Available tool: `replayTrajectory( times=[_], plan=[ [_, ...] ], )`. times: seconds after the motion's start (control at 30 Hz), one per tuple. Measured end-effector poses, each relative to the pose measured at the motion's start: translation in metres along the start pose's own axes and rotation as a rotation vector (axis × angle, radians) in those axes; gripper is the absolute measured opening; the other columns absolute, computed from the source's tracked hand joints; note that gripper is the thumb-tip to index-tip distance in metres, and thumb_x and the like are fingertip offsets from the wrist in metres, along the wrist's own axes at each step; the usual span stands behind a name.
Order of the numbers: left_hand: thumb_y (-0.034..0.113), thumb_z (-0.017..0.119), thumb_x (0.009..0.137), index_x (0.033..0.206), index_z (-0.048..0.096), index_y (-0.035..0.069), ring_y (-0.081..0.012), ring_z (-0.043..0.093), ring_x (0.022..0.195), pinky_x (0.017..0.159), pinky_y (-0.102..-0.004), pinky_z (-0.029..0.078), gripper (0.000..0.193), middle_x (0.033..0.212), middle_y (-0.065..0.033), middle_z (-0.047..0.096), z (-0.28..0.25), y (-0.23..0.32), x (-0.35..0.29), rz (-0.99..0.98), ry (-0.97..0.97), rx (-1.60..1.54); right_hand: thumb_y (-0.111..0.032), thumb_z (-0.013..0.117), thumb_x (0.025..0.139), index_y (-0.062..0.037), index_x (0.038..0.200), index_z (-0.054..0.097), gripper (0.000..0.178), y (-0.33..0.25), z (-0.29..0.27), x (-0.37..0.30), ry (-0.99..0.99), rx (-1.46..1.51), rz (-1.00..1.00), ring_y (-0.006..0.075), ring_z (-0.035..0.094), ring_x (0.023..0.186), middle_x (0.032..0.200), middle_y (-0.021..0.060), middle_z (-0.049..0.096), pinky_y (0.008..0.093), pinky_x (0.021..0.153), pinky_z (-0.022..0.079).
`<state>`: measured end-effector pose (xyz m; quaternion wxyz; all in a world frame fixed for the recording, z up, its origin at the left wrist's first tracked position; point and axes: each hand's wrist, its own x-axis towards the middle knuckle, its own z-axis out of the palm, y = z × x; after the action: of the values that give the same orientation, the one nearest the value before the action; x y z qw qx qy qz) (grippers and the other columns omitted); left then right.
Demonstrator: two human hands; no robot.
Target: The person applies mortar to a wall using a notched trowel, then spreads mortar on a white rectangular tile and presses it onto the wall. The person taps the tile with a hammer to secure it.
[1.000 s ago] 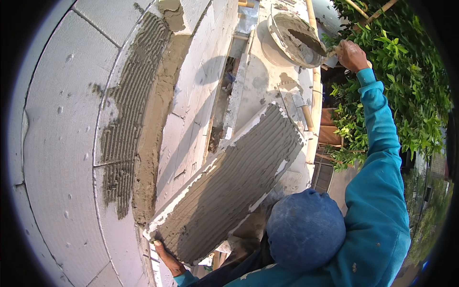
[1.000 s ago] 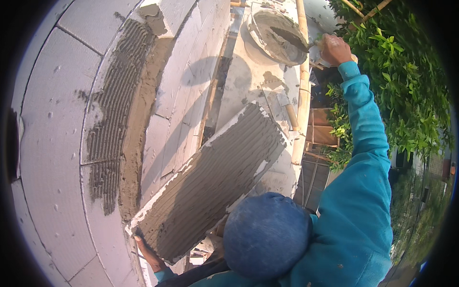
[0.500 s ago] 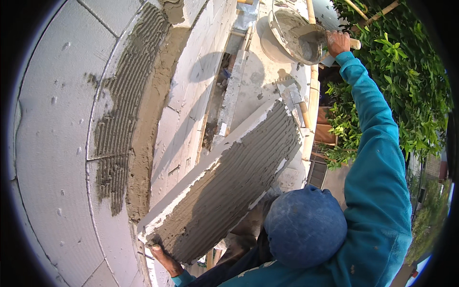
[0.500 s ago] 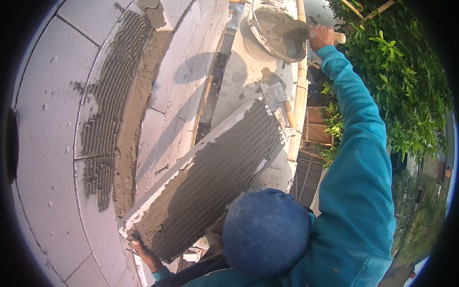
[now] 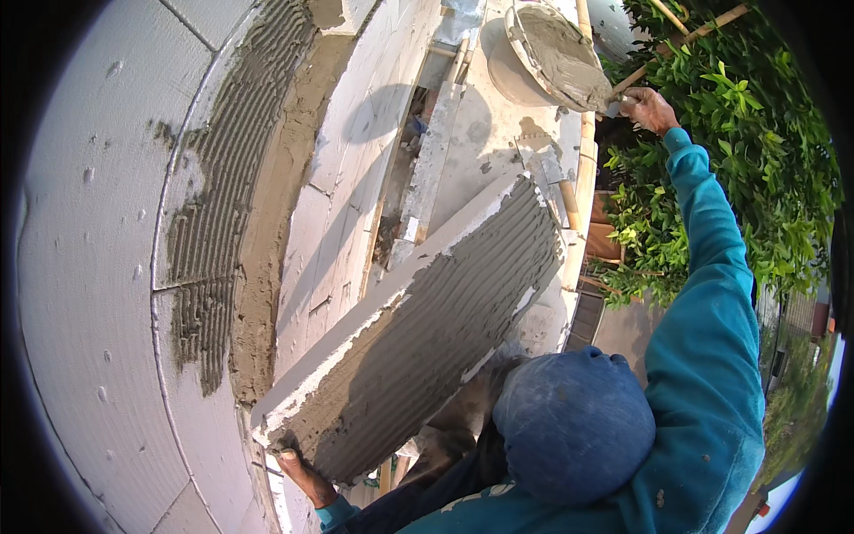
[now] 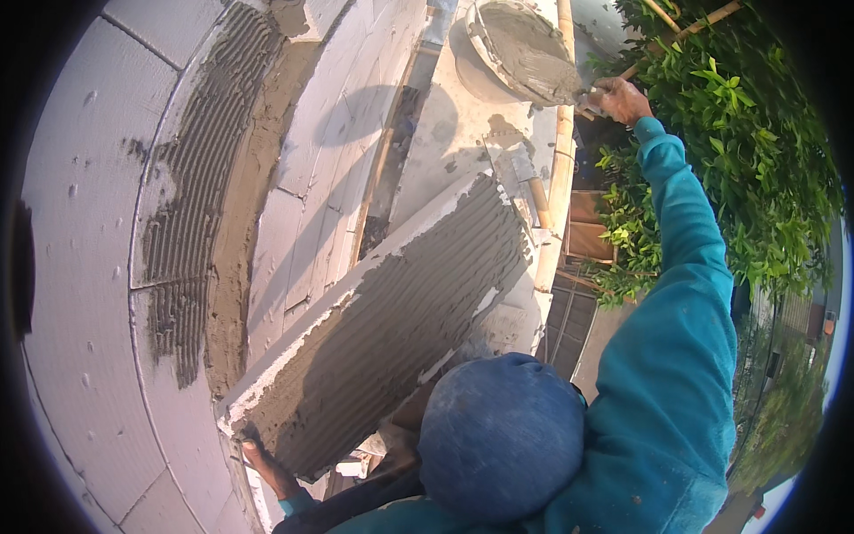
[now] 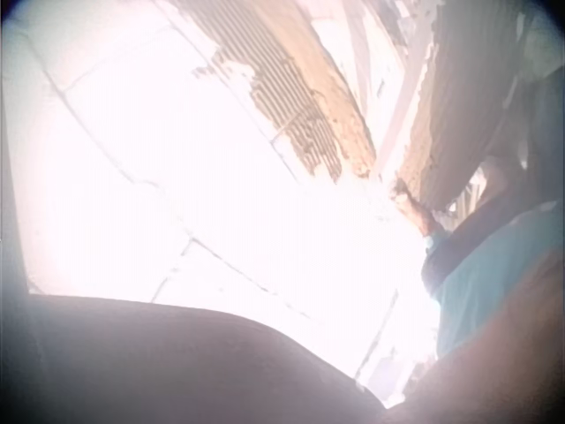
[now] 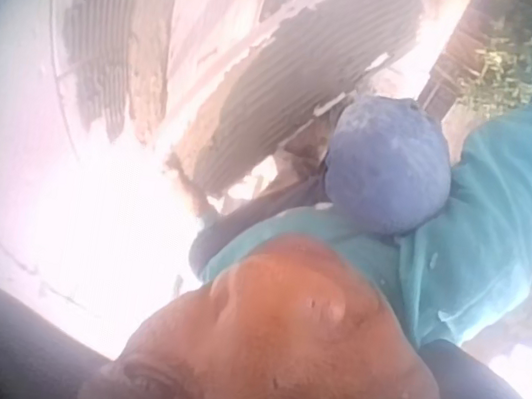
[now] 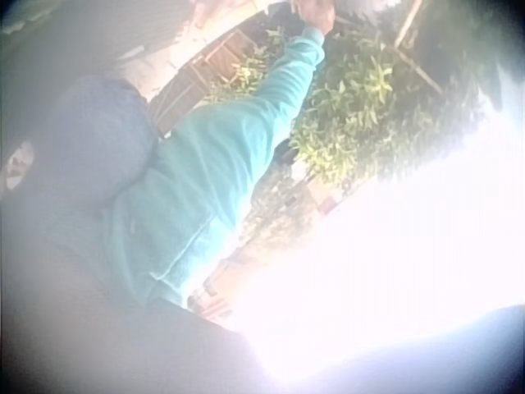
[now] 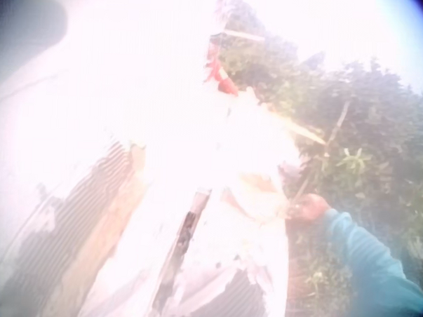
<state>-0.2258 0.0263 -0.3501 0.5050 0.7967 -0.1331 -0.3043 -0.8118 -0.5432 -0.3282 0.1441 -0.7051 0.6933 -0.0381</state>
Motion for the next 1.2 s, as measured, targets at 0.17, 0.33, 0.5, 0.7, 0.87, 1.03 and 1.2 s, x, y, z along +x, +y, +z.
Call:
replayTrajectory(
  times=[0.17, 0.33, 0.5, 0.7, 0.87, 1.03, 1.2],
  plan=[
    [0.058, 0.048, 0.094, 0.141, 0.04, -0.003, -0.0284, 0.038, 0.135, 0.115, -0.0423, 0.023, 0.077, 0.143, -0.0181, 0.044, -0.004, -0.007, 0.004, 0.002, -0.021, 0.052, -0.024, 0.06, 0.078, -0.0079, 0.071, 0.059, 0.018, 0.02, 0.01, -0.009, -0.169, 0.467, 0.2, 0.0079, 0.036, 0.042, 0.057, -0.0003, 0.047, 0.0265, 0.04, 0.024],
    [0.059, 0.045, 0.095, 0.141, 0.04, -0.004, -0.0276, 0.036, 0.138, 0.117, -0.0417, 0.021, 0.078, 0.145, -0.0178, 0.042, -0.008, -0.014, 0.003, -0.01, -0.027, 0.027, -0.021, 0.059, 0.082, -0.0113, 0.07, 0.054, 0.016, 0.015, 0.03, -0.025, -0.054, 0.591, 0.28, 0.0077, 0.037, 0.045, 0.06, -0.0013, 0.047, 0.0259, 0.042, 0.026],
    [0.06, 0.047, 0.095, 0.139, 0.042, -0.003, -0.0282, 0.038, 0.136, 0.116, -0.0424, 0.023, 0.077, 0.143, -0.0179, 0.044, -0.017, -0.025, 0.001, 0.037, -0.019, 0.038, -0.021, 0.062, 0.082, -0.0075, 0.081, 0.06, 0.014, 0.009, 0.032, -0.041, 0.092, 0.508, 0.058, 0.0082, 0.047, 0.053, 0.065, -0.0015, 0.054, 0.0262, 0.049, 0.037],
    [0.056, 0.057, 0.086, 0.145, 0.031, -0.002, -0.0287, 0.045, 0.126, 0.11, -0.0412, 0.033, 0.087, 0.138, -0.0174, 0.045, -0.032, -0.047, -0.004, 0.025, 0.071, -0.002, -0.023, 0.065, 0.074, -0.0061, 0.081, 0.058, 0.019, -0.032, 0.007, -0.086, 0.124, -0.087, -0.35, 0.0252, 0.055, 0.062, 0.069, 0.0062, 0.058, 0.0341, 0.06, 0.044],
    [0.058, 0.057, 0.087, 0.143, 0.033, -0.002, -0.0285, 0.044, 0.128, 0.11, -0.0421, 0.032, 0.085, 0.138, -0.0178, 0.044, -0.038, -0.055, -0.004, 0.046, 0.005, -0.04, -0.02, 0.065, 0.068, -0.0058, 0.089, 0.063, 0.026, -0.091, 0.012, -0.089, 0.077, -0.41, -0.685, 0.033, 0.062, 0.084, 0.088, 0.0114, 0.065, 0.0437, 0.079, 0.047],
    [0.052, 0.051, 0.094, 0.134, 0.044, -0.001, -0.0301, 0.043, 0.129, 0.112, -0.0452, 0.029, 0.068, 0.135, -0.0179, 0.048, -0.039, -0.057, -0.003, 0.116, -0.009, -0.02, -0.017, 0.065, 0.07, -0.0074, 0.095, 0.062, 0.027, -0.139, 0.027, -0.106, 0.044, -0.497, -0.906, 0.0291, 0.061, 0.088, 0.09, 0.0091, 0.061, 0.0435, 0.081, 0.047],
    [0.059, 0.054, 0.089, 0.144, 0.033, 0.0, -0.0288, 0.043, 0.13, 0.113, -0.0421, 0.029, 0.083, 0.136, -0.0171, 0.047, -0.033, -0.047, -0.007, 0.029, -0.004, -0.001, -0.01, 0.075, 0.067, -0.0085, 0.102, 0.061, 0.038, -0.18, 0.036, -0.165, 0.024, -0.431, -0.936, 0.0258, 0.059, 0.085, 0.09, 0.0063, 0.058, 0.0409, 0.07, 0.047]
  ],
)
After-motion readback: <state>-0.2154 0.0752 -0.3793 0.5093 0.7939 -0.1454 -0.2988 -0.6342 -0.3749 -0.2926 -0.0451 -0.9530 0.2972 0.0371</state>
